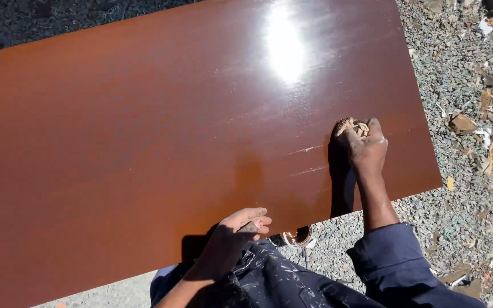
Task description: Applying a dark brown finish to a wooden cabinet using a sponge and a can of finish in an outdoor workspace.
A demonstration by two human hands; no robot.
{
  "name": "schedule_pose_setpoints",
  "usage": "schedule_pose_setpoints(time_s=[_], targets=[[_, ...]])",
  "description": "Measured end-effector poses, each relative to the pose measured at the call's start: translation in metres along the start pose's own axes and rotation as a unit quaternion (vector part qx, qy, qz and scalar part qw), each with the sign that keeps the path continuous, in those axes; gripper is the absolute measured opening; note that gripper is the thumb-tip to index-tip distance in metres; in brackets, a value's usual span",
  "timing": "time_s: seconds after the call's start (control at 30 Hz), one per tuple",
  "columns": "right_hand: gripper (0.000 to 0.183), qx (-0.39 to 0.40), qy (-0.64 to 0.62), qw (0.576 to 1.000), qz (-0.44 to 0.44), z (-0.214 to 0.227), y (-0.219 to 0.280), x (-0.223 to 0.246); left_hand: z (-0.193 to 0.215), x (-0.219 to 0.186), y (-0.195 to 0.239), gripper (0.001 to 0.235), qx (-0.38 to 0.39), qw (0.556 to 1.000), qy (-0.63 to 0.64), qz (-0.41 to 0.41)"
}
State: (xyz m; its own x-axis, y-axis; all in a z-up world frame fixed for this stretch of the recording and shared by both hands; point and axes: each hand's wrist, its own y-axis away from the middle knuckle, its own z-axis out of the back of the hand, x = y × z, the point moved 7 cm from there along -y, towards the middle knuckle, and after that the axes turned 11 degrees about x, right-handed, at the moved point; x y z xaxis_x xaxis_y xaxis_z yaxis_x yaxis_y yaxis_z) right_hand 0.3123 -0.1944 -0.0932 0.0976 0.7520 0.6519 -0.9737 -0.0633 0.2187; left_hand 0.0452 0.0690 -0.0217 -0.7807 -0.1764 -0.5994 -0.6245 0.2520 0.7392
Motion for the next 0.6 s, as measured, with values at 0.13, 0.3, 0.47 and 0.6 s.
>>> schedule_pose_setpoints(time_s=[0.13,0.3,0.47,0.6], targets=[[0.036,0.063,-0.039,0.997,0.036,-0.073,0.058,0.078,0.038,0.023,0.025,0.05,-0.02,0.999,-0.003,-0.03],[0.039,0.11,-0.031,0.987,0.112,-0.173,0.119,0.143,0.101,0.066,0.08,0.053,-0.038,0.994,0.057,-0.081],[0.038,0.156,-0.026,0.981,0.116,-0.28,0.199,0.231,0.193,0.127,0.156,0.052,-0.054,0.987,0.108,-0.106],[0.034,0.186,-0.033,0.97,0.153,-0.373,0.281,0.321,0.277,0.184,0.227,0.054,-0.07,0.974,0.14,-0.165]])
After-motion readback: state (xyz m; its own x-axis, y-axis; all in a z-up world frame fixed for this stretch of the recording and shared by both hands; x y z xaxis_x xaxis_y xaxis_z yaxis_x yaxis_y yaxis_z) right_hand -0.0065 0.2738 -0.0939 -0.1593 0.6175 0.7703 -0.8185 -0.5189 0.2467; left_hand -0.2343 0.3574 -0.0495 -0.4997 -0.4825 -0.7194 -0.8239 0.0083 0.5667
